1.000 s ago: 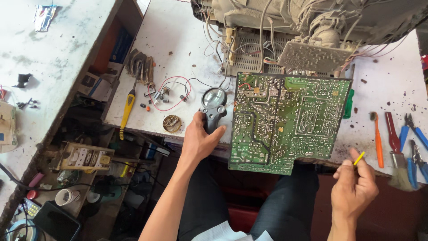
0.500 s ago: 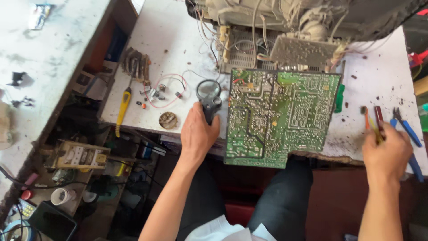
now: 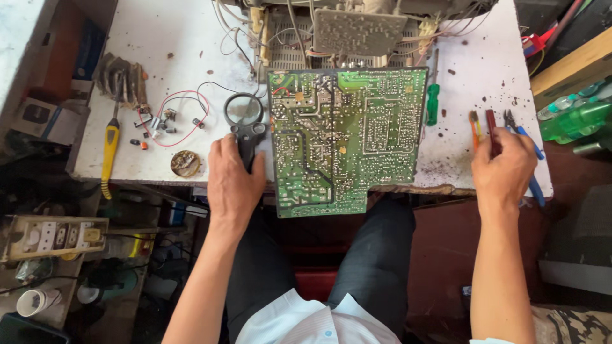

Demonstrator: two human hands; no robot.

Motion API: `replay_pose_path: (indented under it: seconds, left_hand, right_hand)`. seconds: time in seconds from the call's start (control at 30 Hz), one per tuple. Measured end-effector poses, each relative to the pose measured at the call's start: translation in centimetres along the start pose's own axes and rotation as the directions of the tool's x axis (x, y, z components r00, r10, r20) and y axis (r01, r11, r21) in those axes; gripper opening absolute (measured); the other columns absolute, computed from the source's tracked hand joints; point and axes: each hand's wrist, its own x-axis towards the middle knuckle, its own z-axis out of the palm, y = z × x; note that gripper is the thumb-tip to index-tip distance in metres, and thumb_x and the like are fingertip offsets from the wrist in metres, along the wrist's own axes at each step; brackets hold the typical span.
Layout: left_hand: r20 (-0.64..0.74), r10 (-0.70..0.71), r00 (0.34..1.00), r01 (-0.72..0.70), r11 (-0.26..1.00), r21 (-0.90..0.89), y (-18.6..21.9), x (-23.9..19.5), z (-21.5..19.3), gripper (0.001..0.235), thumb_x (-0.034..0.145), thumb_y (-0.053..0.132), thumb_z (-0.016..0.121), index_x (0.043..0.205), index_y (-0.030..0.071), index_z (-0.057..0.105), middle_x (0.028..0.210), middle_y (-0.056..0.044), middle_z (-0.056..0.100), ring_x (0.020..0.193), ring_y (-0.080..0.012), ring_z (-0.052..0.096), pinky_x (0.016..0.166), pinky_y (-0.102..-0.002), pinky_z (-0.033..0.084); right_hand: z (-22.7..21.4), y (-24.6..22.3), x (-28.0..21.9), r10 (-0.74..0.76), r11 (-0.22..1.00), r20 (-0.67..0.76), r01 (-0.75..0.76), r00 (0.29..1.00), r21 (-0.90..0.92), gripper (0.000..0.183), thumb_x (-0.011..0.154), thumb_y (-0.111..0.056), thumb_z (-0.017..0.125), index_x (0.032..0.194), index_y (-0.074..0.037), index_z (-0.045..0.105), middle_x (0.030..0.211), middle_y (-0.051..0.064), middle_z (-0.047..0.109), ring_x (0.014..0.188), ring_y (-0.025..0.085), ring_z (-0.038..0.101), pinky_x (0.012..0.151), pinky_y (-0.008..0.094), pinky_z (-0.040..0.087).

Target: The person uses a soldering iron to work on a green circuit board, then switches to a toothbrush to scrub the surface. They use a magnifying glass to inspect the board and apply a substance from a small container using a yellow tool.

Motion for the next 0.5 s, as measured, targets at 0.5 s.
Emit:
replay_pose_path:
  seconds: [0.5]
  left_hand:
    - [-0.271, -0.211, 0.939, 0.280, 0.927, 0.248, -19.7, -3.7, -8.5, 0.040, 0.106, 0.018, 0.079, 0.124, -0.011, 0.058, 0.132, -0.028, 0.048, 0.125, -0.0445, 0.053, 0.103, -0.051, 0.048]
  right_hand:
    - [-6.6, -2.3, -5.8, -0.031, 0.983, -0.191, 0.065, 0.981, 0.174, 0.014, 0.102, 0.007, 0.070, 0.113, 0.002, 0.077, 0.105, 0.015, 0.072, 0.092, 0.025, 0.071, 0.079, 0.031, 0.056]
